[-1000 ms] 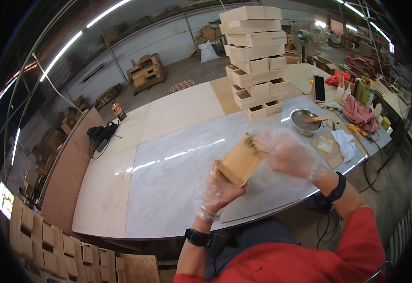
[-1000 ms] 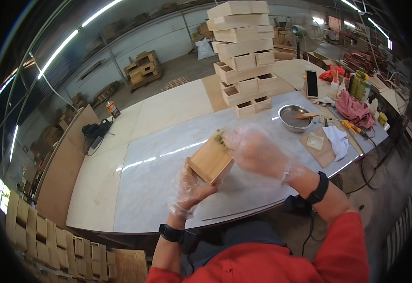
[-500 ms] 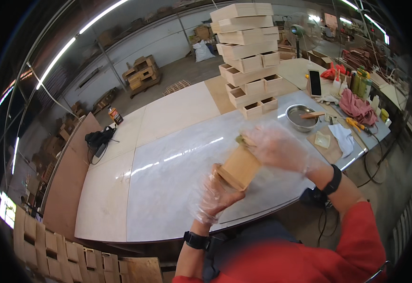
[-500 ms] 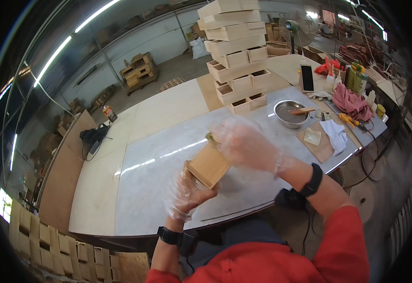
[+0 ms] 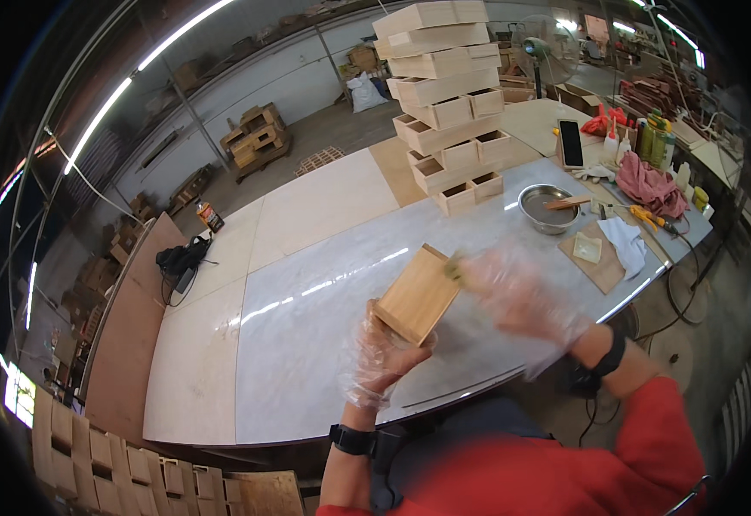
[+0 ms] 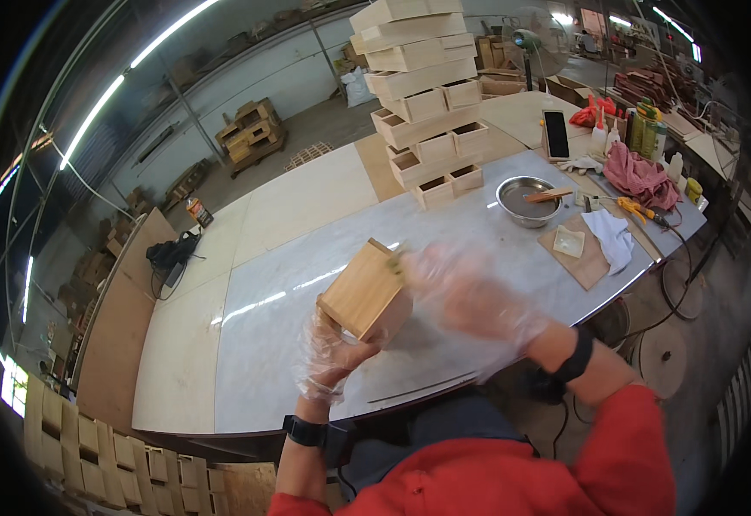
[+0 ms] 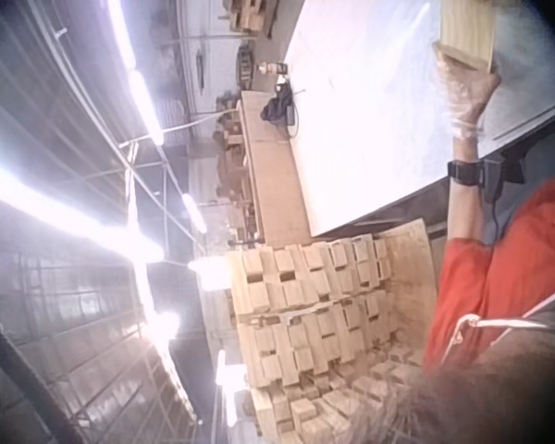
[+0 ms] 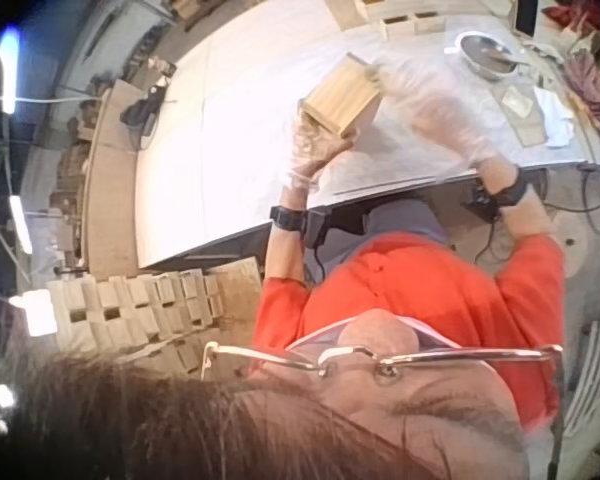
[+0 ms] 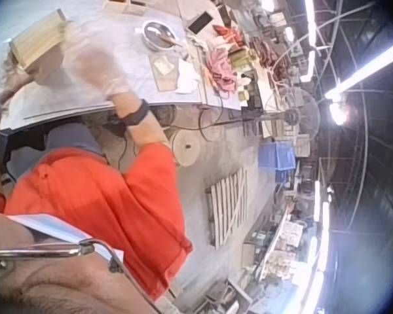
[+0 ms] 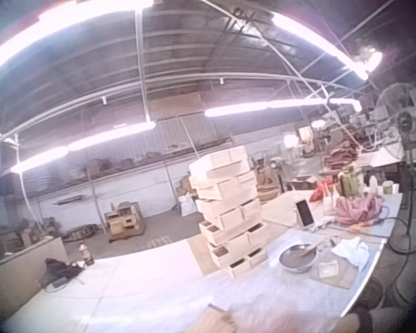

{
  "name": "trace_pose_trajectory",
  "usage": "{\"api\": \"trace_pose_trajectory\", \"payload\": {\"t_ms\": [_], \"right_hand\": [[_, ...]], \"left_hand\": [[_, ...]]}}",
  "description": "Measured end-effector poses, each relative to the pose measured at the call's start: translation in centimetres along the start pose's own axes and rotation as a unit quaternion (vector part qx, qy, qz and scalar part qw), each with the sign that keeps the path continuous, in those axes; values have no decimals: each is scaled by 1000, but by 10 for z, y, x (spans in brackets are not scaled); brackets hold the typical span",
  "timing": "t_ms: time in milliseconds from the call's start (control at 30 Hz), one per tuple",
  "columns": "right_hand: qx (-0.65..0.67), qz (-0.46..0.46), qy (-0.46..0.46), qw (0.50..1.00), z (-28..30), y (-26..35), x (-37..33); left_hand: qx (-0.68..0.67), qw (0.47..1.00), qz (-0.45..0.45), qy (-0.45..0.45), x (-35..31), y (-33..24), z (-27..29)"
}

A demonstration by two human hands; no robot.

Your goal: Applying a liquid coating or varnish to the surfaces of wooden boxes using a sponge or cloth.

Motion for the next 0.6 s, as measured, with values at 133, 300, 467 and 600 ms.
{"api": "trace_pose_trajectory", "payload": {"t_ms": [133, 300, 467, 600], "right_hand": [[55, 30, 85, 994, 4, 83, 28], [177, 29, 140, 974, -5, 73, 32], [10, -35, -140, 989, -19, 1, 10], [-6, -151, -114, 982, -4, -25, -13]], "left_hand": [[9, 999, -33, -7, 0, 23, 3], [-113, 993, 7, -46, -6, 31, 4], [-4, 999, 29, -21, 0, 14, 4], [-76, 990, -21, -114, -8, 43, 13]]}}
Point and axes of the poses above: each hand's wrist, its own x-axis towards the middle knuckle, its own z-axis out of the back of the hand, y = z × x, the point moved 4 cm from there along x, towards the middle knuckle, and after that the axes turned 7 degrees about x, right-handed, at the moved point
